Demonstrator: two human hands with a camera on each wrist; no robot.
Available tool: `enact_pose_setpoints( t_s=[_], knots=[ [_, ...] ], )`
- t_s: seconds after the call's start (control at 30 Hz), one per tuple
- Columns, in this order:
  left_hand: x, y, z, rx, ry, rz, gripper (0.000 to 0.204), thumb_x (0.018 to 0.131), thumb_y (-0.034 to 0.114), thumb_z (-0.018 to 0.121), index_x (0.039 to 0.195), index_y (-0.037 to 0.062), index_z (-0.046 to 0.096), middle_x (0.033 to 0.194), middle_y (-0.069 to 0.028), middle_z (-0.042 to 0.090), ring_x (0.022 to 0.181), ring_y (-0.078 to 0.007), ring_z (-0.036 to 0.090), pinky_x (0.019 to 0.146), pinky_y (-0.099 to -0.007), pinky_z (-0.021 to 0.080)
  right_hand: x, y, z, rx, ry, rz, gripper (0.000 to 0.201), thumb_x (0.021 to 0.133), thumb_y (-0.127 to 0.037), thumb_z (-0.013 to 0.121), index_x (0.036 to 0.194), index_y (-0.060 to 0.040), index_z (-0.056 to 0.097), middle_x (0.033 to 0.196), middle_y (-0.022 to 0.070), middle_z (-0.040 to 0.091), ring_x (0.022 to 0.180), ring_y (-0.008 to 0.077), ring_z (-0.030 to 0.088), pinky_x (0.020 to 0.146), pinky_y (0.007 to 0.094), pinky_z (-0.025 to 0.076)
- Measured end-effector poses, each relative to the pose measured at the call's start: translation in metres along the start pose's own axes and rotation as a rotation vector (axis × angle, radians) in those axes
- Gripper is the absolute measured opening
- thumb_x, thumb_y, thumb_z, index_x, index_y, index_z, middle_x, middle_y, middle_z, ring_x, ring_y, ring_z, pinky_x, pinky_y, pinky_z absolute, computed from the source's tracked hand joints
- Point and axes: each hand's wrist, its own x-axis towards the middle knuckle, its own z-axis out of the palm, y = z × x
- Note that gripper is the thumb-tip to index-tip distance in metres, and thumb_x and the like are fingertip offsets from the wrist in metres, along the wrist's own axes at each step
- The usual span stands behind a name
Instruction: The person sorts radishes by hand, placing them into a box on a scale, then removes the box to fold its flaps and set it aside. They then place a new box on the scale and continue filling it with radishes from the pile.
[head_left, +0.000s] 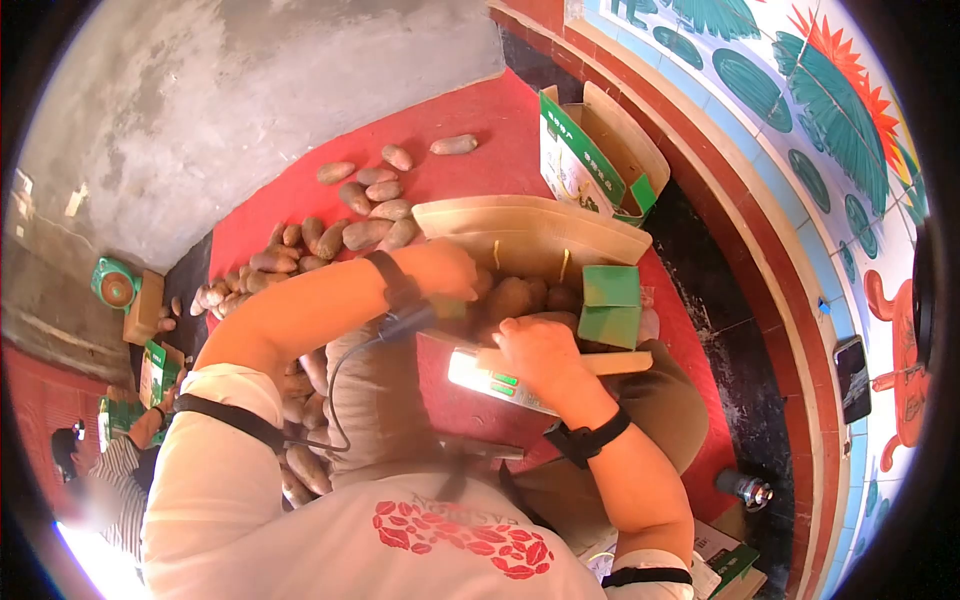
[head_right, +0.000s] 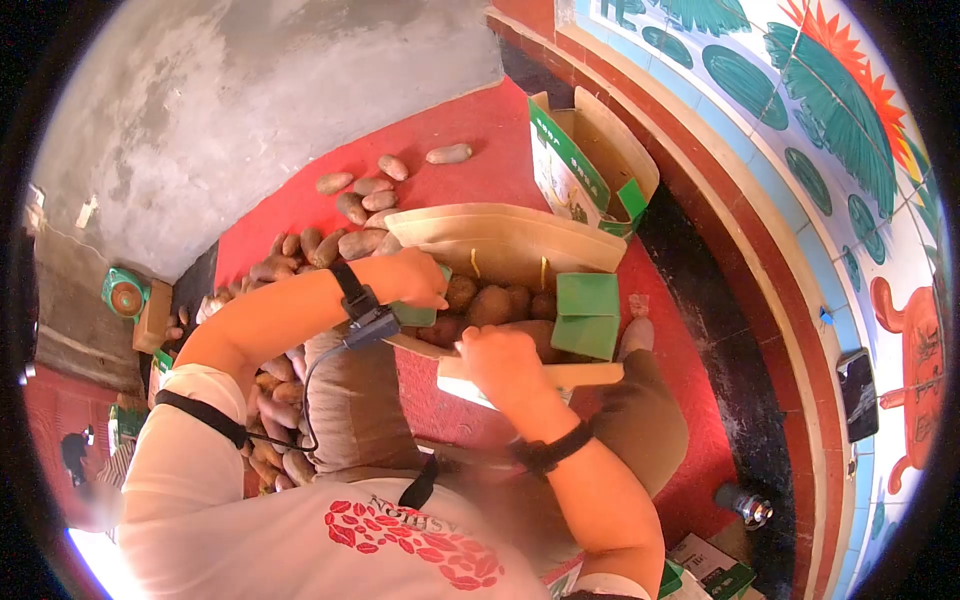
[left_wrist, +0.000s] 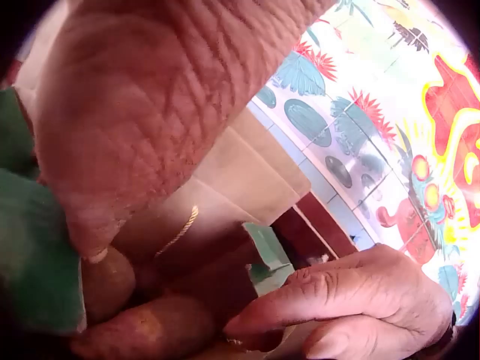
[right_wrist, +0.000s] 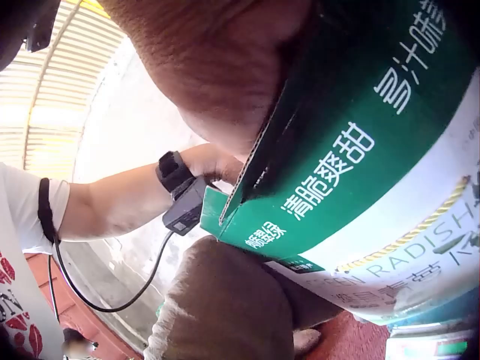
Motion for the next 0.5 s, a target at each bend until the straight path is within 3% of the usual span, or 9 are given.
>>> enact_pose_setpoints(
  t_s=[0.13, 0.33, 0.5],
  knots=[
    [-0.025, 0.0, -0.019, -0.052, 0.059, -0.157, 0.038, 0.087, 0.041, 0.06, 0.1, 0.0062, 0.068, 0.102, -0.0126, 0.067, 0.097, -0.0346, 0.062, 0.082, -0.0432, 0.048, 0.001, 0.007, -0.011, 0.018, 0.056, 0.007, 0.025, 0.091, -0.028, 0.056, 0.081, -0.0059, 0.061, 0.077, 0.0127, 0.065, 0.075, 0.0322, 0.064, 0.066, 0.0435, 0.05],
    [-0.08, -0.026, 0.019, -0.329, 0.974, 0.037, 0.023, 0.078, 0.017, 0.071, 0.096, 0.0035, 0.063, 0.093, -0.0131, 0.063, 0.086, -0.0338, 0.059, 0.075, -0.0429, 0.049, 0.002, 0.012, -0.025, 0.096, 0.194, 0.069, 0.02, 0.089, -0.024, 0.059, 0.083, -0.0051, 0.061, 0.079, 0.0123, 0.065, 0.076, 0.0321, 0.064, 0.066, 0.0428, 0.05],
    [-0.122, -0.035, 0.053, -0.393, 1.277, -0.109, 0.017, 0.081, 0.013, 0.068, 0.094, 0.0019, 0.062, 0.095, -0.0141, 0.064, 0.09, -0.0344, 0.06, 0.078, -0.0418, 0.049, 0.004, 0.017, -0.028, 0.106, 0.393, 0.057, 0.018, 0.087, -0.023, 0.063, 0.079, -0.0067, 0.06, 0.072, 0.0111, 0.062, 0.07, 0.0297, 0.063, 0.061, 0.0397, 0.05]
  ],
)
